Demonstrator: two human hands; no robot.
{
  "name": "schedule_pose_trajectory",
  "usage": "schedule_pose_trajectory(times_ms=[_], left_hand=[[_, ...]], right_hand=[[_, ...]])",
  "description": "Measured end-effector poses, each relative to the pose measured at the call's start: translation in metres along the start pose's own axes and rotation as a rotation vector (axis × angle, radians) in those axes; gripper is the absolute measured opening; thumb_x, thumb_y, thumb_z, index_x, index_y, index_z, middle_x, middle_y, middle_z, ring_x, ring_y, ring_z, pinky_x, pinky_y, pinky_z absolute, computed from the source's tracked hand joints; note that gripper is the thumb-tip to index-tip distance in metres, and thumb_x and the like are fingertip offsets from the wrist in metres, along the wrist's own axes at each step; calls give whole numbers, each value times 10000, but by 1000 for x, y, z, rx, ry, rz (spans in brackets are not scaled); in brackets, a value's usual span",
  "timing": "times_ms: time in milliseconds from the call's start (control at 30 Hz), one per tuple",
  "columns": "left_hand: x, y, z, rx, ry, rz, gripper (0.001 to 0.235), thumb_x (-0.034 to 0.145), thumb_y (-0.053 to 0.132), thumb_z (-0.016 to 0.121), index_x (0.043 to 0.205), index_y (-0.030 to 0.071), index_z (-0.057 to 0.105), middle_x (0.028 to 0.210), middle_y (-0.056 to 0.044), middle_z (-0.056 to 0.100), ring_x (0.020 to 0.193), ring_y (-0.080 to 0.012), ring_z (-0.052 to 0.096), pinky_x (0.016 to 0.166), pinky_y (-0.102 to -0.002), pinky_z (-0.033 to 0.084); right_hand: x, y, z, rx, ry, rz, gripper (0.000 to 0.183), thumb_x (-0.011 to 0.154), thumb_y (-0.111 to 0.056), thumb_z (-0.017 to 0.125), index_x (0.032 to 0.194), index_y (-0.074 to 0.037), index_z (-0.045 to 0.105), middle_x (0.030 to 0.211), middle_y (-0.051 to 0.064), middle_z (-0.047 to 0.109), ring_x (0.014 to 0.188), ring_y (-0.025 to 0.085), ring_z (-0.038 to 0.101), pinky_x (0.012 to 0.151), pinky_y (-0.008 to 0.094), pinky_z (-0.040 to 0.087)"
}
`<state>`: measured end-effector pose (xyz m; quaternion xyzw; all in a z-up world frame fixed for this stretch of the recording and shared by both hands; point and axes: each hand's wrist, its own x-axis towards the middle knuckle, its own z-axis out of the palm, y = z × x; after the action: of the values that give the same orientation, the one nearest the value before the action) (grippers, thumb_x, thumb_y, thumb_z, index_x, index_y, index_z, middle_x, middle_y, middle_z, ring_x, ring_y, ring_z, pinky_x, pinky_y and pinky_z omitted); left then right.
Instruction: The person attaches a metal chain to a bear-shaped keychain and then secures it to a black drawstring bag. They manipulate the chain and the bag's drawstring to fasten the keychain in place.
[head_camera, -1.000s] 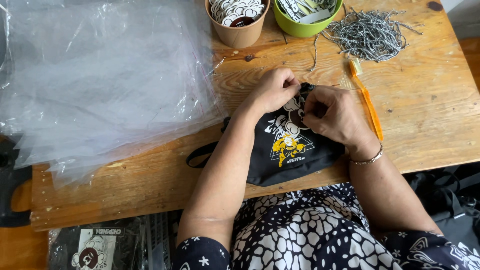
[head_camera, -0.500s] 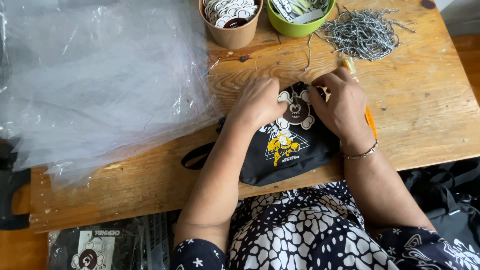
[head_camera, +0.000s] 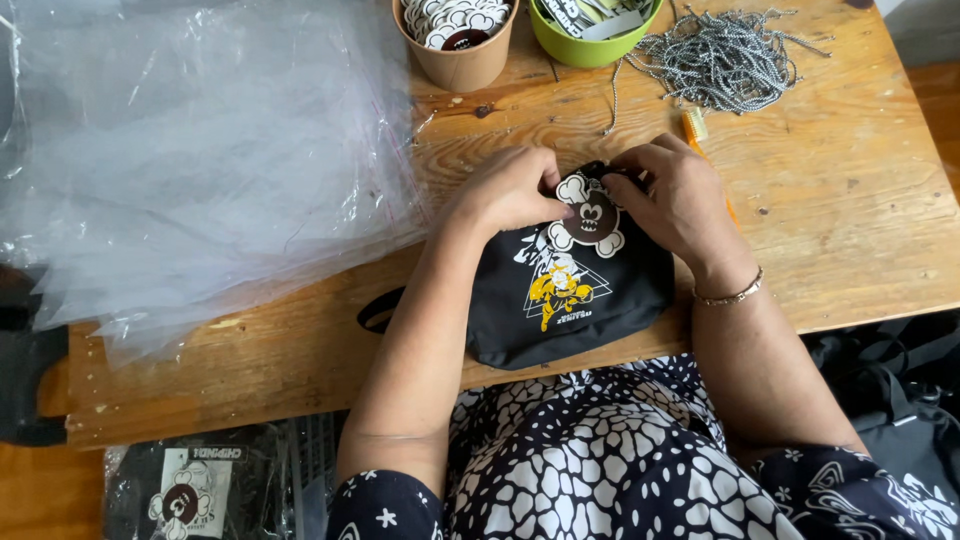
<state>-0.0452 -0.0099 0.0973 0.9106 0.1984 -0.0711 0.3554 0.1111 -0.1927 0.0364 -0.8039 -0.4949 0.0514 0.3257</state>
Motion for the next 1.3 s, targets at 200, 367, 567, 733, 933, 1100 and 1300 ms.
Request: schedule_pose_trajectory(times_ms=[200, 367, 567, 733, 933, 1100, 1300], left_hand=[[6, 7, 5, 62, -72, 19, 738, 591, 468, 903, 1175, 79, 674, 1201, -164, 663, 1236, -362, 608, 1029, -495, 502], [-9, 16, 2, 141, -67, 19, 758, 651, 466, 868, 1233, 29, 655, 1265, -209, 628, 1282, -389, 567, 1083, -513, 460], [-56, 51, -1, 266, -70, -48, 1066, 678, 495, 881, 1448, -89, 430, 1490, -378, 387, 1459, -485, 318, 1205, -576, 254], [-75, 52, 17, 269, -111, -139, 1118, 833, 481, 795, 1528, -176, 216, 1603, -441, 101, 1531, -525, 58, 1216, -649, 69], [-66, 29, 42, 261, 47, -33, 1149, 918, 659, 576, 1554, -165, 91, 1622, -419, 95, 1543, -503, 49, 1232, -588, -31], [-54, 21, 43, 283, 145, 76, 1159, 916, 746, 486, 1551, -157, 134, 1631, -380, 172, 1549, -472, 102, 1254, -545, -1], [-34, 11, 49, 378, 179, 113, 1162, 871, 824, 464, 1542, -106, 271, 1630, -338, 222, 1546, -463, 118, 1251, -559, 53]], right_hand=[[2, 17, 3, 56, 108, 2, 266, 1043, -369, 774, 1061, -104, 782, 932, 98, 653, 822, 269, 707, 639, 401, 578], [0, -14, -9, 92, 99, -137, 272, 881, -215, 847, 1110, -80, 789, 981, 168, 627, 847, 333, 690, 655, 440, 576], [0, -7, -7, 95, -28, -264, 227, 856, -170, 779, 1081, -146, 788, 1065, 177, 608, 1001, 422, 648, 793, 518, 543], [0, -8, -8, 116, -50, -295, 337, 855, -146, 750, 1191, -137, 763, 1135, 216, 597, 1103, 462, 604, 904, 551, 499], [-1, -24, -8, 106, -61, -354, 379, 858, -215, 743, 1225, -118, 742, 1203, 229, 579, 1145, 490, 577, 948, 567, 482], [2, -4, 2, 65, -42, -403, 223, 878, -257, 749, 1090, -190, 770, 1243, 159, 585, 1165, 457, 576, 941, 537, 499], [3, -6, -1, 161, 40, -310, 277, 874, -93, 694, 1151, -87, 709, 1236, 216, 565, 1200, 490, 556, 972, 574, 480]])
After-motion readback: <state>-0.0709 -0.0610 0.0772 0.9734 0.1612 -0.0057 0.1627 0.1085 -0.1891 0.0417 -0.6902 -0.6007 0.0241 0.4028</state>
